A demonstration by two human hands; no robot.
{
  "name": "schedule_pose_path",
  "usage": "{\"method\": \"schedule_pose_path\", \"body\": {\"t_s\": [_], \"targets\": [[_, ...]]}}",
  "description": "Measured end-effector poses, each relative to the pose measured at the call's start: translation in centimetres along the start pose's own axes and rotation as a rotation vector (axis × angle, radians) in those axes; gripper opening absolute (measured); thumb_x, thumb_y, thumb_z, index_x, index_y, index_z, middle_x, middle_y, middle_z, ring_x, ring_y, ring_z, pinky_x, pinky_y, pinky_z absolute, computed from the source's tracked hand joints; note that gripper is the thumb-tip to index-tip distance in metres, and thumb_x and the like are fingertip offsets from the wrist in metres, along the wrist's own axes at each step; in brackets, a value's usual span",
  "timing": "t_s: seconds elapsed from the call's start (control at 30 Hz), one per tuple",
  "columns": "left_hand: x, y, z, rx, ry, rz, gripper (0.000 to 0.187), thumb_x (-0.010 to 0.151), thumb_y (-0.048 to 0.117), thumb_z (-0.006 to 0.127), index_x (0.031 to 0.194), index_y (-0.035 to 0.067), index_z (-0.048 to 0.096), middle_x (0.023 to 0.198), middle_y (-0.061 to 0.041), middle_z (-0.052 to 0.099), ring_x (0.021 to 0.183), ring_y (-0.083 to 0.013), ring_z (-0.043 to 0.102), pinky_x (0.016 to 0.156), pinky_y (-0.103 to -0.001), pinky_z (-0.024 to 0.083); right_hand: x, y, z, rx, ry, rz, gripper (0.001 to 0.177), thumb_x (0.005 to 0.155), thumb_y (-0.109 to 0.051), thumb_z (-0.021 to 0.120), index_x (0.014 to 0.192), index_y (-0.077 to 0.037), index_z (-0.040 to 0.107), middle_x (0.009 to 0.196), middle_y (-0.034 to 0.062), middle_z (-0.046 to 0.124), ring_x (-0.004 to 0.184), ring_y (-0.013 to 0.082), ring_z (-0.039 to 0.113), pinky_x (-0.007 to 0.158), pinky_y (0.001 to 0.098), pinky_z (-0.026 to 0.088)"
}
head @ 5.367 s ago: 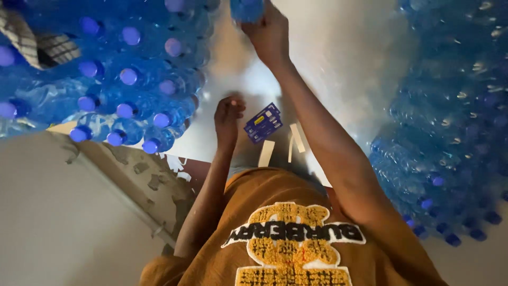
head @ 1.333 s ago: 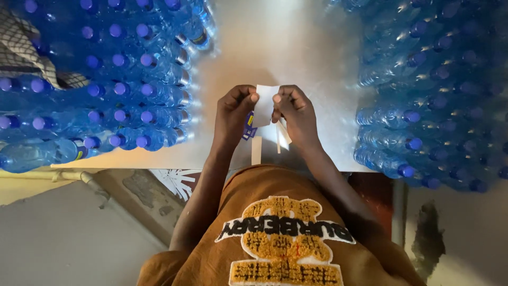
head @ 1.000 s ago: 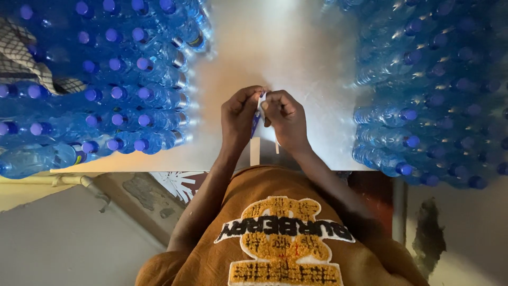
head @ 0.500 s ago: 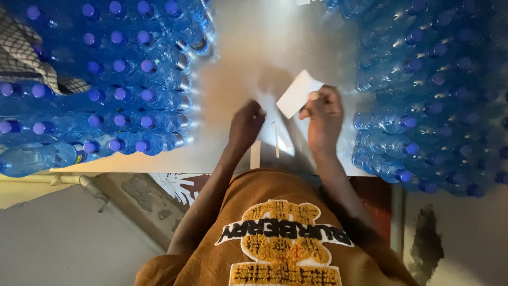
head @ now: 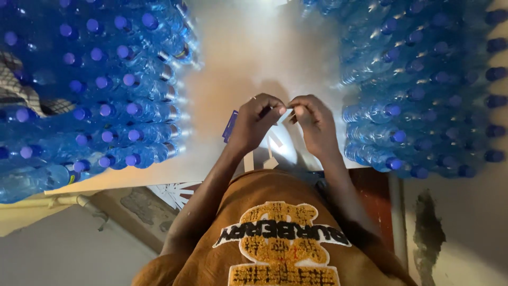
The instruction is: Applying labels to plastic water bottles and organizing them on a production table
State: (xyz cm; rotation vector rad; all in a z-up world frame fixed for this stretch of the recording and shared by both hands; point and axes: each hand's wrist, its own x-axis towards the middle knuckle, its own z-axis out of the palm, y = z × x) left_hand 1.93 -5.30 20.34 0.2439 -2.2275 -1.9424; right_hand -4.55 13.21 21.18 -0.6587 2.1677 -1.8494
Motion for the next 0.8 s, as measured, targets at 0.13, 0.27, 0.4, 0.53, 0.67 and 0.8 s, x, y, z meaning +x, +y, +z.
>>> {"method": "schedule_pose_path", "body": {"t_s": [0.13,0.27,0.4,0.53,0.67,0.8], "targets": [[-0.8,-0.7,1.4,-0.101,-0.03,-0.051,0.011,0.112,0.018,0.068,0.108,0.011,0.076,0.089,-0.008,0.07,0.07,-0.0191,0.071,0.064,-0.033,0.057,-1.1,1.0,0.8,0.079,0.03,0.004,0.031,0.112,-0.026,0.075,0.119,0.003,0.067,0.094,0.0158,0.06,0.087,0.0265,0.072,0.075,0.0445,0.061],[-1.0,-0.9,1.1,-0.055,0.104,-0.094,0.015,0.115,0.015,0.059,0.113,0.009,0.072,0.079,-0.009,0.068,0.069,-0.0239,0.068,0.067,-0.04,0.055,-0.9,-0.7,1.1,0.108,0.107,0.008,0.016,0.117,-0.017,0.067,0.113,-0.002,0.068,0.092,0.0122,0.068,0.089,0.0199,0.071,0.078,0.0355,0.062],[-1.0,0.7,-0.2,0.072,0.248,-0.023,0.008,0.114,0.014,0.066,0.112,0.008,0.072,0.093,-0.015,0.072,0.073,-0.0233,0.068,0.068,-0.041,0.054,-1.1,0.3,0.7,0.143,0.121,0.045,0.013,0.119,-0.013,0.063,0.119,0.0,0.064,0.096,0.0157,0.067,0.092,0.0201,0.071,0.079,0.0336,0.062],[-1.6,0.1,1.6,0.122,0.148,0.096,0.009,0.106,0.008,0.075,0.115,0.008,0.075,0.106,-0.018,0.075,0.095,-0.043,0.074,0.084,-0.05,0.058,-1.3,0.7,1.5,0.245,0.031,0.134,0.036,0.112,-0.031,0.075,0.129,-0.001,0.067,0.102,0.0142,0.07,0.093,0.019,0.071,0.08,0.0355,0.062],[-2.1,0.4,2.8,-0.014,0.153,0.05,0.005,0.11,0.015,0.072,0.112,0.011,0.075,0.101,-0.012,0.074,0.092,-0.0322,0.076,0.081,-0.041,0.059,-1.2,-0.2,1.5,0.086,0.061,0.046,0.031,0.112,-0.025,0.077,0.126,0.002,0.071,0.099,0.0193,0.066,0.089,0.0242,0.072,0.074,0.0397,0.06],[-2.0,1.1,3.4,-0.184,0.155,-0.073,0.01,0.115,0.01,0.06,0.112,0.003,0.068,0.087,-0.011,0.068,0.076,-0.0205,0.071,0.065,-0.03,0.055,-1.4,0.9,1.3,0.068,0.132,0.001,0.018,0.114,-0.015,0.074,0.117,0.003,0.074,0.096,0.0203,0.065,0.086,0.0286,0.075,0.075,0.0412,0.064]]}}
